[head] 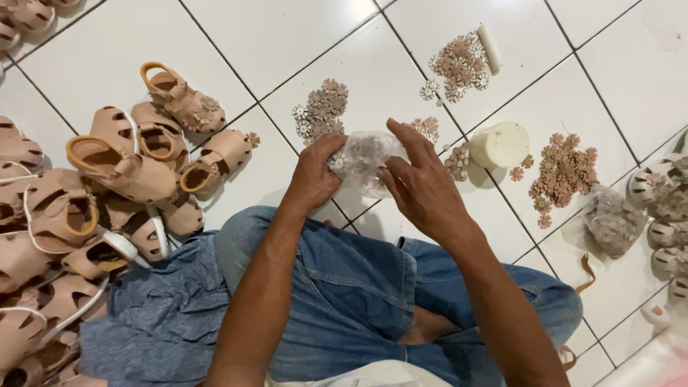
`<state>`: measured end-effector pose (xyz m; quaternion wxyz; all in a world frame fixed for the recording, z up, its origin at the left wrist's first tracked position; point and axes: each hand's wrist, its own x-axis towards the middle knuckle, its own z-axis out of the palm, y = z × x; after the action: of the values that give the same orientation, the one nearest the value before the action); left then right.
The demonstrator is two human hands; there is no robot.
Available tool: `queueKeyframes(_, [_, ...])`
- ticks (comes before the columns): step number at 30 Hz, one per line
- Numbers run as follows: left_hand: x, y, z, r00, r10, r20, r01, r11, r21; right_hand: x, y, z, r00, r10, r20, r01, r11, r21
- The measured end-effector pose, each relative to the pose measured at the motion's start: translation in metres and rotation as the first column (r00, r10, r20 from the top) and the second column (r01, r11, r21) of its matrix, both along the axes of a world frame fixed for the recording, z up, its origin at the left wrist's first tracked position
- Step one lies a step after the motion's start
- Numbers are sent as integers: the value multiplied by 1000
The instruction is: The person sits on the floor and assembles small flower-shaped shoe decorations. They open a plastic bag, pour out the pieces, and use a small container of adhesive to attach the center part to the flower base. The person handles the pieces one at a time, pressing them together to form the final decorative element.
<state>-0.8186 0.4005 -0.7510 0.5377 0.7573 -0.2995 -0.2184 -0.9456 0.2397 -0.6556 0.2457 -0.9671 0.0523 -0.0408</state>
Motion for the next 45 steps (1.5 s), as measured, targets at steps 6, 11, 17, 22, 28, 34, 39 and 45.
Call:
queueKeyframes(6, [0, 0, -6, 1000, 21, 23, -22, 1000, 15, -63, -15, -36, 893, -449, 26, 269, 579, 770])
queueKeyframes(11, [-1, 0, -12, 999, 27, 27, -28, 1000, 7, -98, -17, -69, 828, -438, -350, 456, 163, 875])
queueKeyframes(17, [-2, -1, -7, 1000, 19, 11, -19, 997, 75, -104, -11, -63, 849, -348, -398, 379, -125, 917])
queueKeyframes(22, [-2, -1, -5, 998, 14, 53, -16, 999, 39, -95, -19, -75, 790, -404, -462, 446, -140, 884])
queueKeyframes(28, [-1, 0, -9, 995, 18, 101, -18, 1000, 2, -59, -49, -93, 746, -557, -364, 554, 216, 804])
queueKeyframes(34, [1, -1, -11, 993, 33, 110, -30, 999, -27, -48, -36, -44, 876, -473, 91, 379, 794, 476])
queueKeyframes(39, [1, -1, -8, 997, 6, 72, -4, 999, -34, -20, -3, -12, 980, -197, 39, 161, 887, 434])
queueKeyframes(45, [2, -2, -2, 1000, 10, 15, -10, 1000, -10, 12, 5, -8, 1000, 25, -11, -27, 963, -267])
